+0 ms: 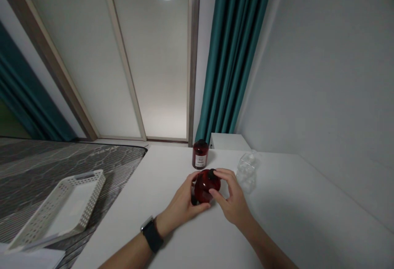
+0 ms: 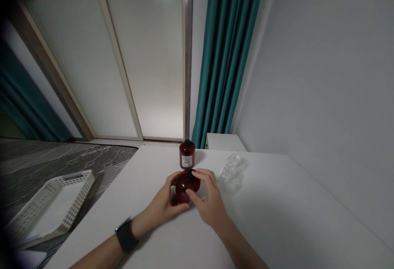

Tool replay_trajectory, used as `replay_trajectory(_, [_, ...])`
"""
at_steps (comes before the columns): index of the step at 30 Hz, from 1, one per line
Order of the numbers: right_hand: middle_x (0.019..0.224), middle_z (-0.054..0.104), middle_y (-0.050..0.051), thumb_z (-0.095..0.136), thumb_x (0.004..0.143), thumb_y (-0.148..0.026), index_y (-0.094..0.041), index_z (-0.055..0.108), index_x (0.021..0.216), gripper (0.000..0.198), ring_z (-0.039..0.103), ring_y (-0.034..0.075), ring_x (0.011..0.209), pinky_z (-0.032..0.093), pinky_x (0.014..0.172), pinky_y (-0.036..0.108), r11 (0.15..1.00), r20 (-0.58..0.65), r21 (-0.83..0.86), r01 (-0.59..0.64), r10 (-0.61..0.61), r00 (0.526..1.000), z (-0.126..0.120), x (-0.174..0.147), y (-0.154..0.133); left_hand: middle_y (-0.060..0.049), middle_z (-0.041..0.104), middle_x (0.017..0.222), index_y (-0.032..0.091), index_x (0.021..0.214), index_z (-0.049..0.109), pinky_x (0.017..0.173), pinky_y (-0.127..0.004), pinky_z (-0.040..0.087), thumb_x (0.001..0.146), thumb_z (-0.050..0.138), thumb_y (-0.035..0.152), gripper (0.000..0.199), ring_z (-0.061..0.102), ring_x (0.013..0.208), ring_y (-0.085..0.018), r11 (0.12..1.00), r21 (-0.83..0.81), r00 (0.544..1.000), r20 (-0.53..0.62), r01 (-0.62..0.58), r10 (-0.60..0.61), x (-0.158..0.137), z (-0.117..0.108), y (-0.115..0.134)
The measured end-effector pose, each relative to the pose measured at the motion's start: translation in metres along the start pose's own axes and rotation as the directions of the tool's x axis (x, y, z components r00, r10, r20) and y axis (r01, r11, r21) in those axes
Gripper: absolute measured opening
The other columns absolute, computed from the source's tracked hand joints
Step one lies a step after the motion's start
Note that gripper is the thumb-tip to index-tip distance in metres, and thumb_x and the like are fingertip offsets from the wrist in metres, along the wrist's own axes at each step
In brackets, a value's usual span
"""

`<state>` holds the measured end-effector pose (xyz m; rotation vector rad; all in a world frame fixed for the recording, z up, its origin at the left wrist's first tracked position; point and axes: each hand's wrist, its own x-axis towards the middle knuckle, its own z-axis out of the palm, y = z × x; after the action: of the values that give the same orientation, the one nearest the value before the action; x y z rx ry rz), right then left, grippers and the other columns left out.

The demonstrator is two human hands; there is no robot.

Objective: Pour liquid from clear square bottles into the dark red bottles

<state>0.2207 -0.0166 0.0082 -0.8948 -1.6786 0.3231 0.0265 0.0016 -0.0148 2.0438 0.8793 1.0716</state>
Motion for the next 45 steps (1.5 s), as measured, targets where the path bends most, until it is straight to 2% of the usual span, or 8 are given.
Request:
replay_trajectory(5, [0.123,0.062,0.01,0.068,0.088,-0.024,-0.028,0.061,0.123,0.036,0.057,0.027,0.118,0.048,0.103,0.049,0.997,0.023,0.049,-0.063,0.062,0.998,-0.001,0.0,0.005,-0.015,0.045,0.148,0.022,0.146,0.028,0.114,-0.051,0.039,0.078,0.077,0.021,0.084,0.049,0.133,-0.032,1.0,-0.01,0.999,0.038,-0.006,0.007,0.002,-0.007,0.007])
replay_trajectory(9, [0.134,0.059,0.01,0.065,0.09,-0.022,-0.029,0.059,0.124,0.035,0.054,0.027,0.128,0.045,0.108,0.049,0.976,0.085,0.165,-0.14,0.128,0.988,-0.004,0.0,0.011,-0.013,0.047,0.146,0.023,0.147,0.029,0.112,-0.048,0.041,0.082,0.066,0.012,0.076,0.05,0.13,-0.029,0.998,0.024,0.993,0.101,-0.064,0.062,0.002,-0.018,0.008])
replay_trajectory(13, [0.137,0.058,0.01,0.064,0.092,-0.023,-0.028,0.058,0.124,0.033,0.053,0.026,0.132,0.044,0.109,0.049,0.949,0.129,0.265,-0.173,0.143,0.981,-0.005,-0.001,0.016,-0.013,0.049,0.143,0.022,0.145,0.032,0.109,-0.047,0.042,0.082,0.066,0.013,0.072,0.051,0.126,-0.029,0.996,0.028,0.991,0.104,-0.086,0.083,0.0,-0.023,0.007])
replay_trajectory(22, [0.126,0.062,0.008,0.063,0.09,-0.018,-0.029,0.063,0.118,0.031,0.057,0.025,0.123,0.046,0.107,0.046,0.981,0.156,0.16,-0.105,0.08,0.984,-0.008,0.003,0.003,-0.015,0.045,0.148,0.023,0.149,0.029,0.111,-0.05,0.041,0.084,0.072,0.02,0.078,0.049,0.131,-0.032,0.996,0.032,0.994,0.078,-0.078,0.076,-0.002,-0.015,0.0])
replay_trajectory(27, [0.134,0.059,0.008,0.069,0.084,-0.014,-0.029,0.056,0.123,0.043,0.054,0.025,0.13,0.043,0.111,0.046,0.984,0.145,0.153,-0.089,0.066,0.987,-0.005,0.001,0.001,-0.018,0.044,0.149,0.023,0.148,0.028,0.109,-0.053,0.043,0.083,0.073,0.023,0.079,0.047,0.134,-0.034,0.997,0.067,0.999,0.029,-0.028,0.026,-0.005,-0.007,-0.003])
replay_trajectory(35, [0.136,0.06,0.008,0.07,0.087,-0.02,-0.03,0.058,0.122,0.039,0.053,0.025,0.132,0.041,0.113,0.047,0.973,0.177,0.178,-0.149,0.117,0.977,-0.008,0.0,0.008,-0.018,0.046,0.146,0.025,0.155,0.014,0.11,-0.058,0.04,0.078,0.08,0.027,0.101,0.05,0.129,-0.035,0.996,0.076,0.998,0.038,-0.045,0.042,-0.006,-0.007,-0.011])
replay_trajectory(39, [0.141,0.058,0.009,0.069,0.088,-0.022,-0.03,0.058,0.126,0.04,0.052,0.027,0.135,0.039,0.116,0.05,0.947,0.218,0.233,-0.219,0.169,0.961,-0.01,-0.001,0.017,-0.017,0.039,0.153,0.027,0.156,0.017,0.113,-0.057,0.036,0.086,0.072,0.029,0.089,0.045,0.134,-0.035,0.991,0.067,0.992,0.064,-0.112,0.108,-0.003,-0.011,-0.007])
replay_trajectory(45, [0.149,0.052,0.009,0.065,0.092,-0.025,-0.032,0.053,0.138,0.047,0.048,0.027,0.14,0.035,0.12,0.051,0.913,0.276,0.296,-0.281,0.2,0.94,-0.012,-0.001,0.025,-0.013,0.044,0.15,0.027,0.156,0.024,0.115,-0.053,0.036,0.094,0.062,0.026,0.073,0.045,0.135,-0.032,0.989,-0.028,0.985,0.099,-0.142,0.144,0.003,-0.014,0.005])
